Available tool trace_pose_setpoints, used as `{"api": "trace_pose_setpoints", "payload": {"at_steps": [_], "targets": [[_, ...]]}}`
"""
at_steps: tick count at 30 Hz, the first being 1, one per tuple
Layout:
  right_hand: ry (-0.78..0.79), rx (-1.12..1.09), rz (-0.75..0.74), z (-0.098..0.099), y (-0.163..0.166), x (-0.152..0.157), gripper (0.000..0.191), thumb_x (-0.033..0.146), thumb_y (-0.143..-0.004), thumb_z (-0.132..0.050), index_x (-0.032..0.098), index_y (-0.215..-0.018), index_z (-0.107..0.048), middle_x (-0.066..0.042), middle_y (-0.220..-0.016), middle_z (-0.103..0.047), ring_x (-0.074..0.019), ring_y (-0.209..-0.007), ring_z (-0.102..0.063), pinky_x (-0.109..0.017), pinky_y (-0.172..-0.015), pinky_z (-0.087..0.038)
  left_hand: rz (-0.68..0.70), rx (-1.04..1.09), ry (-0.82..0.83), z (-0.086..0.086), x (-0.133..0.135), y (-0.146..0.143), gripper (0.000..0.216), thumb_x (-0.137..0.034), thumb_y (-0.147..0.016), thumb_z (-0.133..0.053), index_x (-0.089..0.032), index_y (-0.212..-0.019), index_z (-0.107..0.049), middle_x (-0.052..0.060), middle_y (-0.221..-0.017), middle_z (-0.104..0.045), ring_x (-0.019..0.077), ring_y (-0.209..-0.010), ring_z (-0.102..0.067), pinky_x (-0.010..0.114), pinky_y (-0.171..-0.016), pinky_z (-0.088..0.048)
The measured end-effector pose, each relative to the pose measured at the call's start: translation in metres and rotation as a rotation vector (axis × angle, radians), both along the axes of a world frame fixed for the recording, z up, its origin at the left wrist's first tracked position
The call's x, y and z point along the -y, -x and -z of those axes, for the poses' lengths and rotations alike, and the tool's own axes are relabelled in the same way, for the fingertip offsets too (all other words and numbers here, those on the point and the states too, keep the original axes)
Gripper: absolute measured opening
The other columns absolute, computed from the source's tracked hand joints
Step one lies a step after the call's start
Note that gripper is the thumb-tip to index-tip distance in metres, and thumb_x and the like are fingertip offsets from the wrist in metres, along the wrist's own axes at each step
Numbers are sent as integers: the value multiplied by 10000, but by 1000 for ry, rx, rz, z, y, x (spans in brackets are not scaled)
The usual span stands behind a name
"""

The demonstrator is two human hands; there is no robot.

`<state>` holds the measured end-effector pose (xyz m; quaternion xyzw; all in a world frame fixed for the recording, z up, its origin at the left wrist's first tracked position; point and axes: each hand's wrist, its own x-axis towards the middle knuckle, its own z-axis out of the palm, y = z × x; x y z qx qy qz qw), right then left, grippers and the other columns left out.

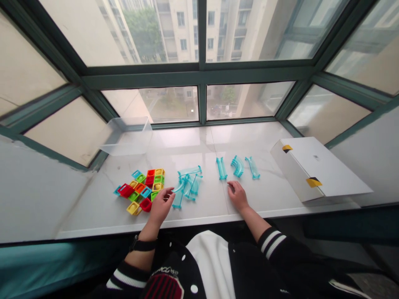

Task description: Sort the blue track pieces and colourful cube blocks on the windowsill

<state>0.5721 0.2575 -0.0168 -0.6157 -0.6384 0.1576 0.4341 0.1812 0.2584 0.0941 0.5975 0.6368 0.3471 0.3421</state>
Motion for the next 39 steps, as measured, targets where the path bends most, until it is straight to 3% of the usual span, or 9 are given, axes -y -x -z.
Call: {"api": "trace_pose_setpoints", "payload": {"at_steps": [3,12,19,24,32,39], "targets": [[3,11,6,1,0,-1,241,203,-900,-513,216,-1077,-676,-104,-1062,-712,-271,-1018,-685,-453,-979,-572,78,-96,-41,3,-1,-12,392,-476,-901,-598,-208,-1164,-714,71,-1051,-718,204,-861,-686,345,-773,-594],[5,23,14,-1,2,-2,227,207,-903,-506,226,-1059,-670,-102,-1052,-711,-271,-1029,-681,-446,-984,-563,270,-384,-119,23,3,-39,209,-300,-934,-590,-260,-1099,-713,77,-1118,-686,242,-984,-678,380,-955,-542],[12,25,20,-2,3,-2,232,210,-901,-503,225,-1059,-673,-104,-1054,-716,-269,-1025,-681,-440,-979,-566,256,-552,13,21,-3,-60,248,-351,-981,-576,-249,-1171,-699,80,-1058,-730,234,-913,-692,311,-786,-496],[20,29,21,-5,3,-3,238,198,-895,-503,223,-1059,-673,-110,-1051,-717,-271,-1018,-681,-450,-984,-564,252,-663,120,17,-14,-75,209,-335,-983,-582,-225,-1113,-704,97,-1017,-755,248,-885,-707,301,-746,-466],[15,35,20,-1,2,-3,240,206,-895,-505,225,-1064,-675,-106,-1060,-714,-273,-1022,-684,-448,-983,-564,266,-632,90,17,-9,-73,114,-281,-928,-601,-244,-925,-708,75,-940,-758,242,-852,-698,288,-701,-433],[12,33,18,-2,2,-3,235,198,-890,-503,223,-1052,-672,-103,-1045,-715,-270,-1020,-681,-442,-982,-564,279,-649,68,12,-2,-70,135,-270,-918,-584,-250,-887,-713,49,-899,-750,226,-824,-684,274,-661,-388]]}}
